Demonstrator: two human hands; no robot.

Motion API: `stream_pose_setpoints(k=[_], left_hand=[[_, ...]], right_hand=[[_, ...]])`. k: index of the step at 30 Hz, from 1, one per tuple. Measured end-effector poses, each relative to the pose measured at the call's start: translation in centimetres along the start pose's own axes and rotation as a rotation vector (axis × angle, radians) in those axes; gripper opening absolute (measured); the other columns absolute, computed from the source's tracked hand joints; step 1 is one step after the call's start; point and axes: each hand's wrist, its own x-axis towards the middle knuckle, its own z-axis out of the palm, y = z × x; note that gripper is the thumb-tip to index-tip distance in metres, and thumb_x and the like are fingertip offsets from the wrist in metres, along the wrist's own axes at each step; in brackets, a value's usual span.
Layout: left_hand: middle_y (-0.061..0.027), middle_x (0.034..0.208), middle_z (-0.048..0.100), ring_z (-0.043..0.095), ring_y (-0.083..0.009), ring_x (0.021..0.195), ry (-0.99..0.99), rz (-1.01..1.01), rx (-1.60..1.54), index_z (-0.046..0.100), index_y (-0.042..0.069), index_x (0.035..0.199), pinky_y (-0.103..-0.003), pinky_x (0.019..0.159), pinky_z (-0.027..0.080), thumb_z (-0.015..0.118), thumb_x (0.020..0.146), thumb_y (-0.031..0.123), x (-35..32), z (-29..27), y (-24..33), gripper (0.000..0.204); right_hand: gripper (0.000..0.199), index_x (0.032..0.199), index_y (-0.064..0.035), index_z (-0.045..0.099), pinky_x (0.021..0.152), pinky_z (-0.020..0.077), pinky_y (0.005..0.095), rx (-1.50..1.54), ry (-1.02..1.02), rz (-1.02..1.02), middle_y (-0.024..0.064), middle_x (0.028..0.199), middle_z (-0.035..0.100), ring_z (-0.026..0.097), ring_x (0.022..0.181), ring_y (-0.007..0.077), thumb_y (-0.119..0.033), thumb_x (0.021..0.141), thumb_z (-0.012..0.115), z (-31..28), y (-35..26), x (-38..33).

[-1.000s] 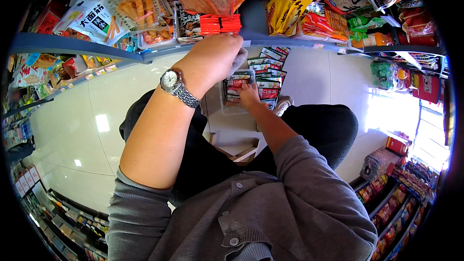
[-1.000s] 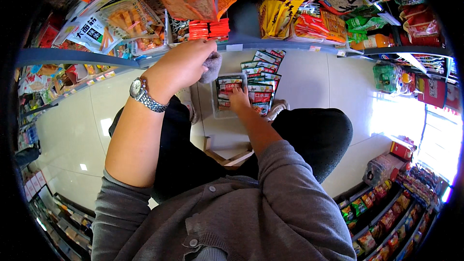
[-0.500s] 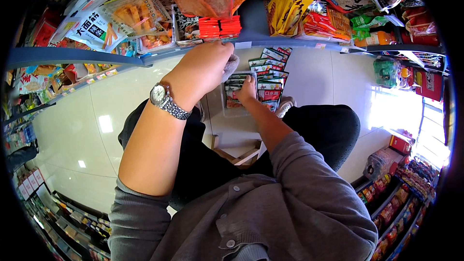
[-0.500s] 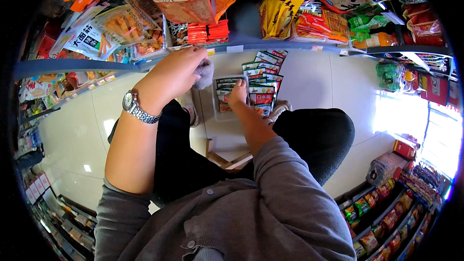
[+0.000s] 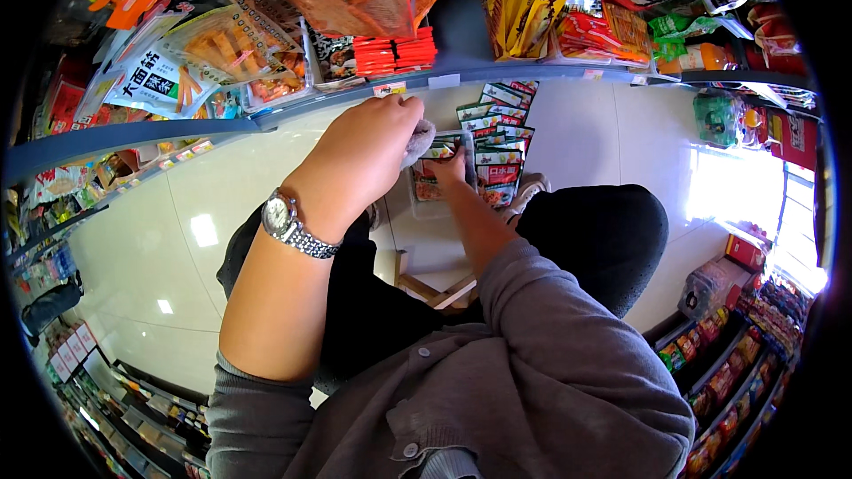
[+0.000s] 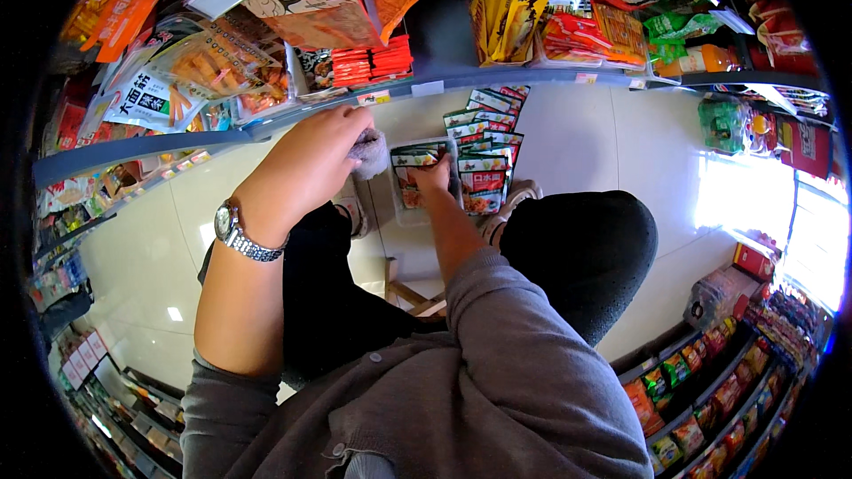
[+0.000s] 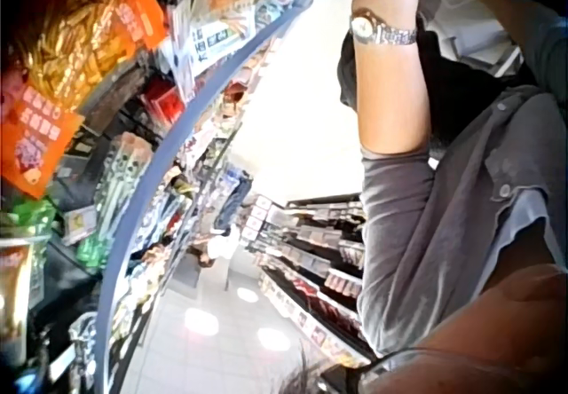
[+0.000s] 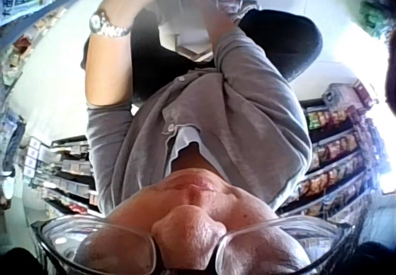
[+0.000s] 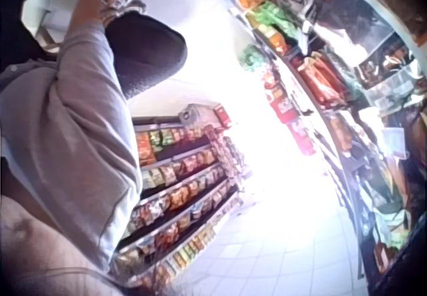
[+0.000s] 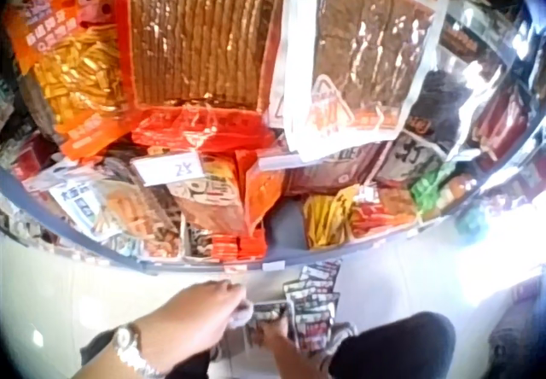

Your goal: The person sits on the floor in a store aisle and organizes packaged snacks on the bottom shelf. They pick up various snack packages, inspect them, and place them back on the shelf in an orderly manner.

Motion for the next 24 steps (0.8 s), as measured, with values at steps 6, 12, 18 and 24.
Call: stream_pose_setpoints(k=[6,12,18,24], left_hand=[[-0.0163,0.097,0.053,0.051,-0.0355,0.095,-0.002,-0.003,-0.003,0.047,0.002,0.096,-0.041,0.079,0.043,0.061,0.067,-0.002,0.2,-0.1,0.1,0.033],[-0.0159,0.097,0.053,0.051,-0.0353,0.096,-0.042,-0.032,0.009,0.047,0.002,0.096,-0.041,0.08,0.043,0.06,0.068,-0.002,0.4,-0.1,0.5,0.032],[-0.0158,0.096,0.053,0.051,-0.0355,0.094,-0.058,-0.066,0.0,0.047,0.003,0.095,-0.041,0.079,0.043,0.06,0.068,-0.004,0.6,-0.3,1.1,0.03],[-0.016,0.094,0.054,0.053,-0.0355,0.091,-0.066,-0.09,0.0,0.046,0.003,0.094,-0.041,0.077,0.043,0.059,0.068,-0.006,0.6,-0.4,1.5,0.03]], right_hand=[[0.109,0.132,0.0033,0.025,0.102,0.0335,0.0354,-0.187,-0.097,0.066,0.021,0.128,0.039,0.039,0.12,0.0312,-0.026,0.047,0.087,-0.1,0.0,1.1],[0.123,0.138,0.0025,0.011,0.105,0.0265,0.0357,-0.133,-0.152,-0.009,0.0202,0.135,0.033,0.031,0.127,0.0312,-0.027,0.046,0.087,0.3,1.3,1.7],[0.117,0.138,0.0002,0.019,0.102,0.0324,0.0356,-0.009,-0.212,0.119,0.0162,0.134,0.037,0.036,0.124,0.028,-0.024,0.046,0.088,0.1,0.6,2.7],[0.111,0.137,-0.0028,0.024,0.098,0.0371,0.0359,-0.011,-0.137,0.179,0.0153,0.13,0.043,0.043,0.118,0.0268,-0.022,0.047,0.087,0.7,0.2,2.8]])
